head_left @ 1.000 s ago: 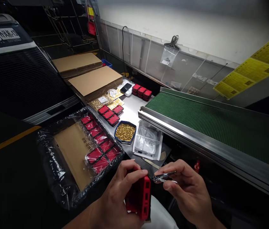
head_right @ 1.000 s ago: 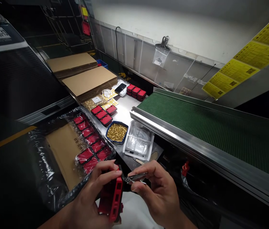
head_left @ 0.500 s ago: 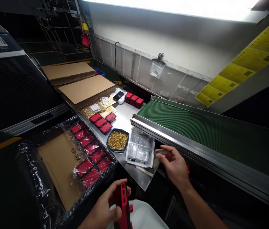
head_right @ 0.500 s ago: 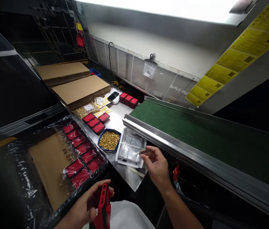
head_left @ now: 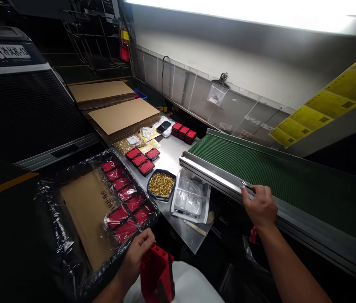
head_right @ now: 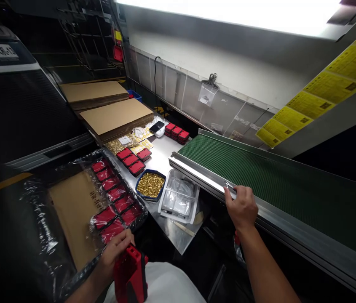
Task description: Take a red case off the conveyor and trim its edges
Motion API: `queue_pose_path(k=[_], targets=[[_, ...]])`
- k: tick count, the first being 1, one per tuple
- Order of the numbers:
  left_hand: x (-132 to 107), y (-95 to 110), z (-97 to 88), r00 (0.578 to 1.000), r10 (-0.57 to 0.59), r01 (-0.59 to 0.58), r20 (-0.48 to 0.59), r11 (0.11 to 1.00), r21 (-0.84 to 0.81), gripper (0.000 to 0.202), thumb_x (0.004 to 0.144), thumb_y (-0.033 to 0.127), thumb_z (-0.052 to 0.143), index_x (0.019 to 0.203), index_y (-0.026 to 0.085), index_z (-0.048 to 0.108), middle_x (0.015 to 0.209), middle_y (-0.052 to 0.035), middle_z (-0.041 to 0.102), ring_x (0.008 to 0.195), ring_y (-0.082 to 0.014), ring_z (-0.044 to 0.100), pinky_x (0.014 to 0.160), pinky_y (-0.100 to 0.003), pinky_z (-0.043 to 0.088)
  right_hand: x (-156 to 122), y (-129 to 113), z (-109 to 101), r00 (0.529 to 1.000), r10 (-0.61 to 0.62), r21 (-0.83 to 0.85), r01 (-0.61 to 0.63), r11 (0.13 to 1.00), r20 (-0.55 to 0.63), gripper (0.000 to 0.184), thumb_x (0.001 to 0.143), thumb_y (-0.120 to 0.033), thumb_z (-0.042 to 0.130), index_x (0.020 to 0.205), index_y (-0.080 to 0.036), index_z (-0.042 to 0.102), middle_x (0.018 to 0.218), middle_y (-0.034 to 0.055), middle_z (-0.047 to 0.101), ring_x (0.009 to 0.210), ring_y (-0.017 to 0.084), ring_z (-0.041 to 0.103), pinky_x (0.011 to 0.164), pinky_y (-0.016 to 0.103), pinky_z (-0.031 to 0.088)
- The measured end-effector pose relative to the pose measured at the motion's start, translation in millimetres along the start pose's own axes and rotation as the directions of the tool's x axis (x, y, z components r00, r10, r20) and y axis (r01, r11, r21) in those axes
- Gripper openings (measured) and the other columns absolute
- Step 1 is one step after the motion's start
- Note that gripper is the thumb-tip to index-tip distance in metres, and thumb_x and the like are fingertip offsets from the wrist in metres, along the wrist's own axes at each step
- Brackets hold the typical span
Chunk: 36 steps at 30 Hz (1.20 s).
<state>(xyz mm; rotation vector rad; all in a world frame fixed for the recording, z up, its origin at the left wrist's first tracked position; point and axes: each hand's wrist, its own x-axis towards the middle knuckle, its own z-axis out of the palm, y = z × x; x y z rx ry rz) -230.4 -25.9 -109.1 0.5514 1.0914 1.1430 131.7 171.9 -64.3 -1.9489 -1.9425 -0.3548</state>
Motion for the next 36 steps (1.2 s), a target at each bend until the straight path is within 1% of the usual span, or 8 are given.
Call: queue_pose_path(k=[3, 7, 12, 16, 19, 24, 30, 36], targets=[[0.7, -2.9, -4.9, 0.998, -0.06, 0.06, 0.02, 0.998, 0.004, 0.037, 0.086, 0.05, 0.06, 0.076, 0.014, 0.059, 0.061, 0.0016, 0.05, 0.054, -0.01, 0.043, 0.053, -0.022, 0.031, -5.9, -16.0, -1.4, 0.999, -0.019, -0.026, 0.02, 0.999, 0.039, 0.036, 0.088, -0.054, 0.052, 0.091, -0.019, 0.059, 0.091, 0.0088, 0.063, 0.08, 0.026, 0.059, 0.056, 0.033, 0.036], [0.1, -12.9, -14.7, 0.994, -0.106, 0.108, -0.041, 0.993, 0.039, 0.044, 0.082, 0.053, 0.066, 0.075, 0.01, 0.067, 0.063, -0.0045, 0.062, 0.055, -0.0129, 0.05, 0.053, -0.024, 0.032, -30.8, -49.9, -7.9, 0.983, 0.042, 0.312, -0.097, 0.945, 0.178, 0.037, 0.08, -0.057, 0.062, 0.092, -0.022, 0.061, 0.088, 0.0053, 0.066, 0.077, 0.023, 0.061, 0.064, 0.033, 0.044], [0.7, -20.9, -16.4, 0.981, -0.097, 0.092, -0.169, 0.995, -0.039, 0.047, 0.085, 0.053, 0.063, 0.058, 0.014, 0.061, 0.048, 0.0002, 0.052, 0.048, -0.011, 0.041, 0.05, -0.026, 0.026, -78.1, -99.4, -2.8, 0.771, -0.078, 0.633, -0.456, 0.626, 0.632, 0.038, 0.08, -0.059, 0.061, 0.09, -0.022, 0.059, 0.075, 0.002, 0.064, 0.068, 0.019, 0.059, 0.058, 0.03, 0.047], [-1.4, -16.7, -8.5, 0.979, -0.135, 0.101, -0.156, 0.973, -0.206, 0.04, 0.084, 0.041, 0.066, 0.056, 0.015, 0.058, 0.05, 0.0024, 0.051, 0.049, -0.0102, 0.042, 0.052, -0.024, 0.031, -110.0, -130.9, -2.8, 0.663, -0.217, 0.67, -0.57, 0.475, 0.717, 0.04, 0.082, -0.056, 0.061, 0.1, -0.021, 0.058, 0.076, 0.0013, 0.06, 0.07, 0.018, 0.057, 0.055, 0.028, 0.044], [-5.5, -12.5, 0.6, 0.974, -0.226, 0.21, 0.0, 0.906, -0.368, 0.033, 0.085, 0.044, 0.06, 0.083, 0.012, 0.068, 0.078, -0.0065, 0.069, 0.072, -0.0192, 0.062, 0.072, -0.03, 0.046, -120.8, -150.3, -16.7, 0.594, -0.328, 0.675, -0.597, 0.433, 0.735, 0.039, 0.085, -0.054, 0.059, 0.104, -0.02, 0.059, 0.081, 0.0017, 0.06, 0.07, 0.016, 0.055, 0.054, 0.026, 0.042], [-9.7, -9.1, 13.5, 0.923, -0.291, 0.383, 0.25, 0.725, -0.572, 0.068, 0.088, 0.066, 0.04, 0.12, 0.01, 0.059, 0.101, -0.0164, 0.071, 0.096, -0.0323, 0.067, 0.096, -0.05, 0.044, -116.8, -172.5, -50.9, 0.567, -0.428, 0.709, -0.51, 0.487, 0.703, 0.031, 0.089, -0.05, 0.053, 0.096, -0.02, 0.058, 0.082, 0.0029, 0.064, 0.071, 0.016, 0.056, 0.06, 0.028, 0.044], [-12.4, 6.2, 28.2, 0.945, -0.31, 0.298, 0.102, 0.691, -0.659, 0.073, 0.087, 0.071, 0.039, 0.122, 0.01, 0.057, 0.104, -0.0163, 0.071, 0.097, -0.0287, 0.067, 0.094, -0.041, 0.047, -116.1, -188.4, -79.7, 0.594, -0.522, 0.719, -0.144, 0.68, 0.612, 0.022, 0.09, -0.043, 0.051, 0.089, -0.022, 0.056, 0.073, 0.0007, 0.062, 0.064, 0.017, 0.055, 0.06, 0.03, 0.04], [-21.1, 31.0, 44.5, 0.954, -0.298, 0.245, 0.022, 0.738, -0.629, 0.072, 0.089, 0.07, 0.036, 0.124, 0.011, 0.055, 0.103, -0.0151, 0.071, 0.101, -0.0295, 0.066, 0.095, -0.04, 0.047, -120.3, -202.7, -91.2, 0.558, -0.598, 0.747, -0.06, 0.662, 0.575, 0.015, 0.091, -0.036, 0.049, 0.094, -0.024, 0.057, 0.084, 0.0025, 0.067, 0.073, 0.02, 0.062, 0.065, 0.032, 0.043]])
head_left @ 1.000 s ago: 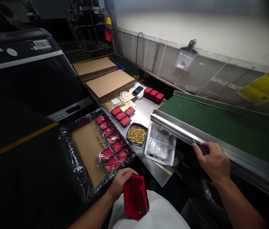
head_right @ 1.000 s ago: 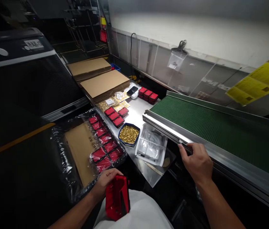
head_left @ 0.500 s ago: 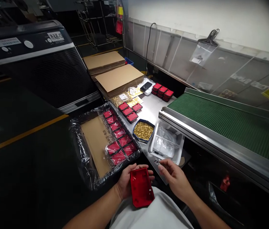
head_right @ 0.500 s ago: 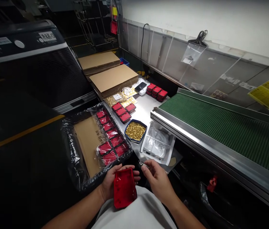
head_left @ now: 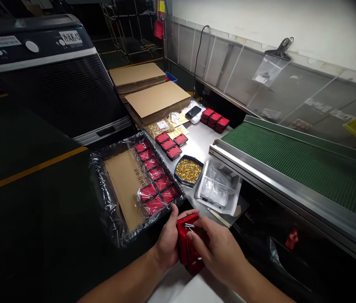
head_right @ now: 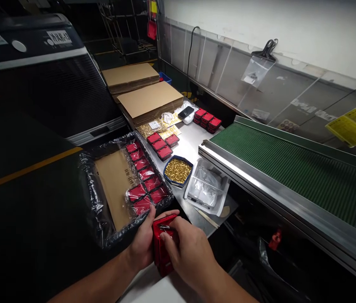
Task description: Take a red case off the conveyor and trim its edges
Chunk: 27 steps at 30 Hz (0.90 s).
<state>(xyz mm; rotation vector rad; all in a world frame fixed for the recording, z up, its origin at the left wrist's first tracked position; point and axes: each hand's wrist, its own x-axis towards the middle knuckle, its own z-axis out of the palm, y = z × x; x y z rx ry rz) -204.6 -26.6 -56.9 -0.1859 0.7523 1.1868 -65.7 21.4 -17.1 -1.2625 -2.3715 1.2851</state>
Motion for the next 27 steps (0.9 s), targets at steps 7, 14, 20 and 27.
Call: queue_pose_path(k=[7, 14, 20, 27], targets=[[-3.4, -0.7, 5.6, 1.0, -0.006, 0.006, -0.005, 1.0, 0.006, 0.074, 0.088, 0.071, 0.037, 0.125, 0.009, 0.053, 0.1, -0.0159, 0.071, 0.105, -0.0318, 0.064, 0.097, -0.042, 0.046, 0.1, -0.1, -2.1, 1.0, -0.017, 0.007, 0.017, 1.0, 0.007, 0.018, 0.09, -0.037, 0.051, 0.099, -0.024, 0.059, 0.086, 0.003, 0.068, 0.074, 0.019, 0.062, 0.065, 0.032, 0.044], [-4.3, -2.6, 5.8, 1.0, -0.012, 0.012, -0.014, 0.999, 0.029, 0.073, 0.089, 0.07, 0.036, 0.128, 0.011, 0.051, 0.104, -0.0156, 0.071, 0.104, -0.0306, 0.065, 0.096, -0.042, 0.047, -2.0, 0.2, -2.3, 1.0, -0.015, 0.006, 0.015, 1.0, 0.006, 0.017, 0.09, -0.037, 0.051, 0.096, -0.024, 0.06, 0.084, 0.002, 0.069, 0.072, 0.019, 0.061, 0.064, 0.031, 0.044], [-6.4, -4.2, 5.8, 1.0, -0.001, 0.002, -0.007, 0.999, 0.044, 0.076, 0.088, 0.072, 0.035, 0.131, 0.012, 0.05, 0.11, -0.0159, 0.069, 0.105, -0.0299, 0.065, 0.095, -0.041, 0.047, -3.8, -1.1, -5.9, 1.0, -0.003, 0.044, 0.004, 0.999, -0.02, 0.015, 0.089, -0.035, 0.054, 0.096, -0.025, 0.062, 0.081, 0.0006, 0.068, 0.068, 0.018, 0.06, 0.063, 0.031, 0.043], [-6.2, -4.8, 8.9, 1.0, -0.015, 0.015, 0.003, 0.996, 0.084, 0.077, 0.088, 0.073, 0.031, 0.132, 0.011, 0.049, 0.113, -0.0168, 0.069, 0.106, -0.0303, 0.065, 0.094, -0.04, 0.048, -4.7, 0.0, -9.7, 1.0, -0.015, 0.071, 0.015, 0.997, -0.003, 0.015, 0.089, -0.036, 0.054, 0.091, -0.024, 0.063, 0.076, 0.0012, 0.067, 0.065, 0.017, 0.058, 0.063, 0.031, 0.044]])
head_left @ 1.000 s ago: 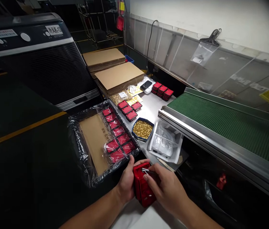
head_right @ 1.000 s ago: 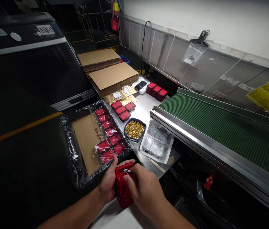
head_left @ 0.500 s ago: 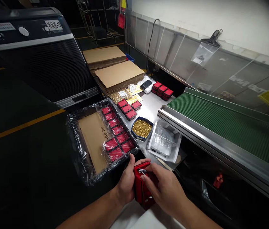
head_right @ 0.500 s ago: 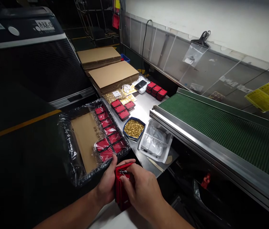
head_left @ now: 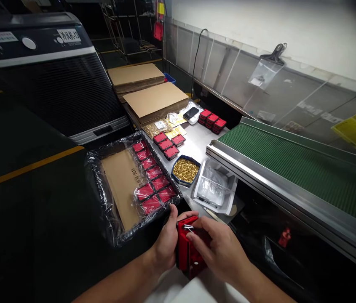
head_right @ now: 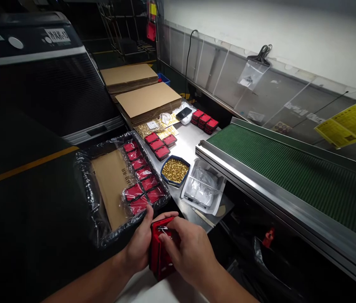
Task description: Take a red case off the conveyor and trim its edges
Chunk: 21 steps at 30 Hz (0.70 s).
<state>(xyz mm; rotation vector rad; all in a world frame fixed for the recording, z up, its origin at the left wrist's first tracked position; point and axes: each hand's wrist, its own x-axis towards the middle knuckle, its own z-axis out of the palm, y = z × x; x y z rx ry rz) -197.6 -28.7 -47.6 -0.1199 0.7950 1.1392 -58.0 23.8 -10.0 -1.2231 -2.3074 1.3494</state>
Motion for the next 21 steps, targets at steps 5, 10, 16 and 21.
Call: queue_pose_path(k=[5, 10, 16, 21], targets=[[-0.2, 1.8, 1.5, 1.0, 0.004, -0.004, 0.002, 1.0, 0.006, 0.076, 0.089, 0.072, 0.031, 0.131, 0.011, 0.049, 0.111, -0.0168, 0.069, 0.105, -0.0298, 0.065, 0.094, -0.04, 0.048, -2.5, 4.9, -0.9, 0.999, -0.022, 0.06, 0.024, 0.998, -0.033, 0.016, 0.091, -0.036, 0.053, 0.085, -0.023, 0.061, 0.073, 0.0, 0.065, 0.062, 0.015, 0.057, 0.06, 0.028, 0.043], [-3.1, 2.6, 0.7, 0.999, -0.005, 0.007, 0.044, 1.0, -0.027, 0.076, 0.087, 0.073, 0.033, 0.129, 0.012, 0.05, 0.109, -0.0157, 0.069, 0.097, -0.0278, 0.067, 0.086, -0.037, 0.051, -4.2, 15.7, -14.5, 0.967, -0.217, -0.083, 0.207, 0.975, -0.135, 0.01, 0.09, -0.028, 0.058, 0.098, -0.023, 0.06, 0.077, 0.0018, 0.063, 0.064, 0.015, 0.055, 0.058, 0.027, 0.043], [-3.9, 4.1, 7.6, 0.985, -0.021, 0.04, 0.171, 0.993, -0.112, 0.07, 0.09, 0.07, 0.032, 0.126, 0.015, 0.053, 0.104, -0.0132, 0.07, 0.091, -0.0265, 0.068, 0.084, -0.038, 0.051, 3.0, 13.9, -22.7, 0.88, -0.471, -0.302, 0.434, 0.849, -0.059, 0.027, 0.089, -0.017, 0.058, 0.115, -0.024, 0.057, 0.103, 0.0076, 0.067, 0.085, 0.021, 0.057, 0.073, 0.035, 0.048], [-3.8, 2.8, 13.4, 0.973, -0.068, 0.112, 0.222, 0.974, -0.196, 0.066, 0.09, 0.07, 0.033, 0.118, 0.014, 0.057, 0.095, -0.0113, 0.069, 0.088, -0.0265, 0.067, 0.085, -0.04, 0.05, 8.7, 9.0, -20.8, 0.851, -0.522, -0.285, 0.488, 0.825, -0.053, 0.028, 0.089, -0.015, 0.059, 0.115, -0.023, 0.059, 0.102, 0.0061, 0.068, 0.083, 0.02, 0.056, 0.071, 0.036, 0.047]])
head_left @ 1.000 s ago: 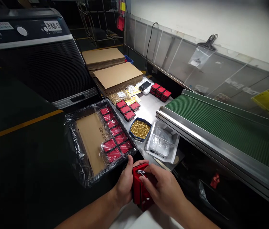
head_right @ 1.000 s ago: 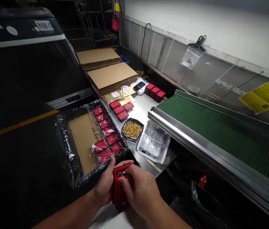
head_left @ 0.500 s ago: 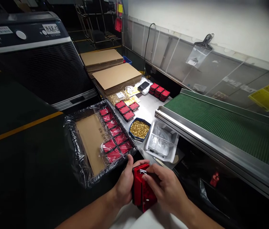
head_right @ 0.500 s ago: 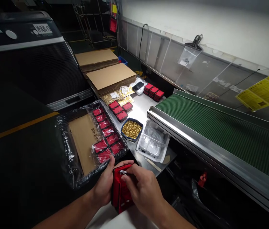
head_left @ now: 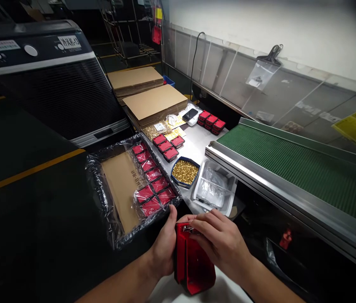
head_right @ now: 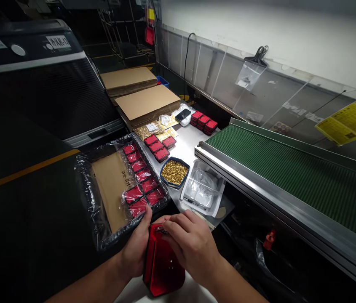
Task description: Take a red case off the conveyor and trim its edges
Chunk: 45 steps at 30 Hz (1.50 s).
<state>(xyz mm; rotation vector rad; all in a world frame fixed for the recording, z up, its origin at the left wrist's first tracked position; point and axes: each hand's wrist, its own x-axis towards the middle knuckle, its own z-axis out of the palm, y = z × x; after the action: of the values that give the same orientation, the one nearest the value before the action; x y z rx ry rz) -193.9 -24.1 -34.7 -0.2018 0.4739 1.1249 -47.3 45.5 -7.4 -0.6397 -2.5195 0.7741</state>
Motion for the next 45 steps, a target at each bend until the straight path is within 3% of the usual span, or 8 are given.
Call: queue_pose_path(k=[9, 22, 29, 32, 34, 36, 38, 45], targets=[[4.5, -1.2, -1.5, 0.998, -0.045, 0.046, 0.038, 0.998, -0.032, 0.061, 0.091, 0.068, 0.033, 0.081, 0.014, 0.06, 0.074, -0.0029, 0.064, 0.072, -0.0161, 0.063, 0.081, -0.03, 0.048, 3.0, 4.3, -1.9, 0.996, -0.091, -0.073, 0.09, 0.993, -0.01, 0.022, 0.089, -0.013, 0.058, 0.11, -0.019, 0.061, 0.093, 0.0046, 0.071, 0.073, 0.018, 0.057, 0.063, 0.035, 0.045], [7.7, 7.7, -4.6, 0.997, -0.031, 0.04, -0.07, 0.99, 0.135, 0.083, 0.081, 0.08, 0.033, 0.109, 0.007, 0.061, 0.086, -0.0135, 0.067, 0.074, -0.021, 0.065, 0.069, -0.029, 0.049, -26.7, 12.8, -2.1, 0.944, 0.144, 0.222, -0.078, 0.972, -0.298, 0.036, 0.083, -0.007, 0.063, 0.116, -0.019, 0.055, 0.098, 0.0092, 0.064, 0.09, 0.018, 0.062, 0.074, 0.031, 0.054], [15.0, -1.1, 12.7, 0.956, -0.045, 0.006, -0.29, 0.991, -0.135, 0.072, 0.085, 0.075, 0.035, 0.1, 0.01, 0.062, 0.091, -0.0136, 0.068, 0.086, -0.0252, 0.066, 0.084, -0.037, 0.051, -31.7, -3.9, 14.8, 0.934, 0.034, 0.394, 0.117, 0.912, -0.356, 0.027, 0.091, -0.036, 0.053, 0.113, -0.022, 0.053, 0.087, 0.0067, 0.064, 0.085, 0.024, 0.061, 0.088, 0.049, 0.047], [17.1, -4.4, 9.5, 0.902, 0.126, -0.059, -0.413, 0.984, 0.169, 0.061, 0.088, 0.068, 0.041, 0.102, 0.013, 0.062, 0.102, -0.0146, 0.067, 0.103, -0.0297, 0.062, 0.096, -0.042, 0.046, -28.9, -0.8, 28.3, 0.885, 0.293, 0.586, -0.029, 0.81, -0.361, 0.023, 0.093, -0.04, 0.046, 0.103, -0.023, 0.057, 0.085, 0.0049, 0.059, 0.081, 0.021, 0.057, 0.074, 0.038, 0.047], [15.2, -3.6, 1.1, 0.787, 0.492, -0.179, -0.373, 0.76, 0.624, 0.049, 0.088, 0.06, 0.051, 0.109, 0.017, 0.061, 0.116, -0.0127, 0.062, 0.116, -0.0299, 0.055, 0.105, -0.044, 0.038, -21.8, 2.1, 31.1, 0.77, 0.569, 0.768, -0.169, 0.617, -0.288, 0.025, 0.095, -0.041, 0.042, 0.092, -0.023, 0.058, 0.078, 0.0022, 0.055, 0.072, 0.017, 0.051, 0.065, 0.031, 0.043], [9.7, -1.6, -7.4, 0.677, 0.731, -0.242, -0.087, 0.332, 0.912, 0.038, 0.091, 0.05, 0.053, 0.117, 0.023, 0.058, 0.129, -0.009, 0.056, 0.125, -0.0275, 0.047, 0.111, -0.042, 0.031, -12.0, 5.1, 29.0, 0.644, 0.75, 0.881, -0.257, 0.398, -0.151, 0.032, 0.096, -0.046, 0.04, 0.081, -0.022, 0.055, 0.071, 0.0001, 0.05, 0.065, 0.014, 0.045, 0.061, 0.028, 0.04], [1.9, -0.1, -12.3, 0.695, 0.697, -0.293, 0.179, 0.047, 0.955, 0.033, 0.095, 0.043, 0.048, 0.124, 0.027, 0.055, 0.135, -0.0065, 0.052, 0.128, -0.0256, 0.045, 0.112, -0.041, 0.03, -3.6, 8.4, 25.8, 0.59, 0.806, 0.922, -0.28, 0.266, -0.053, 0.038, 0.095, -0.051, 0.043, 0.075, -0.021, 0.055, 0.069, -0.0011, 0.048, 0.064, 0.013, 0.042, 0.06, 0.027, 0.04], [-12.7, -0.3, -3.6, 0.823, 0.476, -0.362, 0.31, 0.019, 0.932, 0.04, 0.096, 0.04, 0.045, 0.136, 0.033, 0.046, 0.13, -0.0042, 0.055, 0.118, -0.0235, 0.054, 0.102, -0.035, 0.04, -2.3, 19.8, 31.1, 0.423, 0.9, 0.974, -0.226, -0.006, 0.104, 0.03, 0.084, -0.051, 0.062, 0.077, -0.022, 0.061, 0.074, -0.0023, 0.055, 0.068, 0.013, 0.046, 0.064, 0.025, 0.044]])
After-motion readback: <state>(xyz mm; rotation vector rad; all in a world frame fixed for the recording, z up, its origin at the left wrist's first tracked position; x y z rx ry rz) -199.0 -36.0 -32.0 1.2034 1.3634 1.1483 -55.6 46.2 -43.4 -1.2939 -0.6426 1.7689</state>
